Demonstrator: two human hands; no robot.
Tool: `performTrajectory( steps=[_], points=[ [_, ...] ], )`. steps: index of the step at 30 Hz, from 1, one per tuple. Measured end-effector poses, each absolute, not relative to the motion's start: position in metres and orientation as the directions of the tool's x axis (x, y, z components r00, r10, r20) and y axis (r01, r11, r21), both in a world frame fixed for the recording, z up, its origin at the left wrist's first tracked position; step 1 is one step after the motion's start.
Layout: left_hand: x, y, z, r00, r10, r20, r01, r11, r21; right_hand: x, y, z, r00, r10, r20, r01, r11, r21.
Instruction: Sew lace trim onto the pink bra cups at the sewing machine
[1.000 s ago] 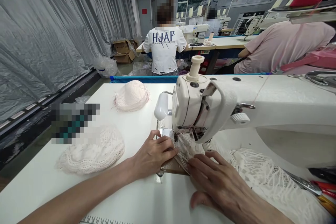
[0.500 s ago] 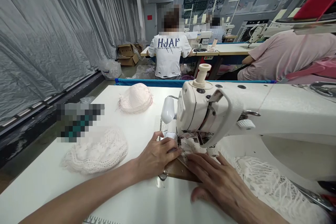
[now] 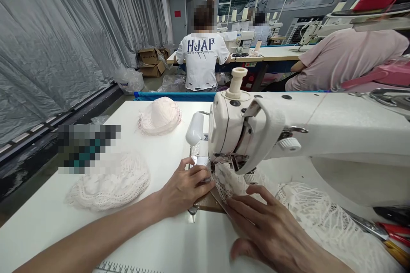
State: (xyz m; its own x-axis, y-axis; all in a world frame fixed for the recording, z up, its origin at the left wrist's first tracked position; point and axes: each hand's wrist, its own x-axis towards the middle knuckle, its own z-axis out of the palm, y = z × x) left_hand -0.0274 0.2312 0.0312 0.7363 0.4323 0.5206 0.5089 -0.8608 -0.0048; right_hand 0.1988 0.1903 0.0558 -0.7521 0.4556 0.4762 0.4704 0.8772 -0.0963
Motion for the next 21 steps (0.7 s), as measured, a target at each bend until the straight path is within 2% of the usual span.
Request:
performTrajectory(
  steps=[6,14,21],
  points=[
    [-0.0267,0.231,0.0308,0.716,0.424,0.555,0.514,-0.857,-0.008,0.1967,0.1923,0.0532,-0.738,0.447,0.505,0.456,0.883,-0.115],
    [-0.0293,0.2322,0.0284,0.705,0.451,0.547,0.534,-0.846,0.01,0.1931,0.1948,0.0519,-0.728,0.389,0.565,0.442,0.896,-0.048],
    [-0.0306,0.2315,0.0297,0.632,0.575,0.519,0.637,-0.767,0.075,0.1921,0.1997,0.0477,-0.745,0.421,0.517,0.502,0.864,0.019]
  ],
)
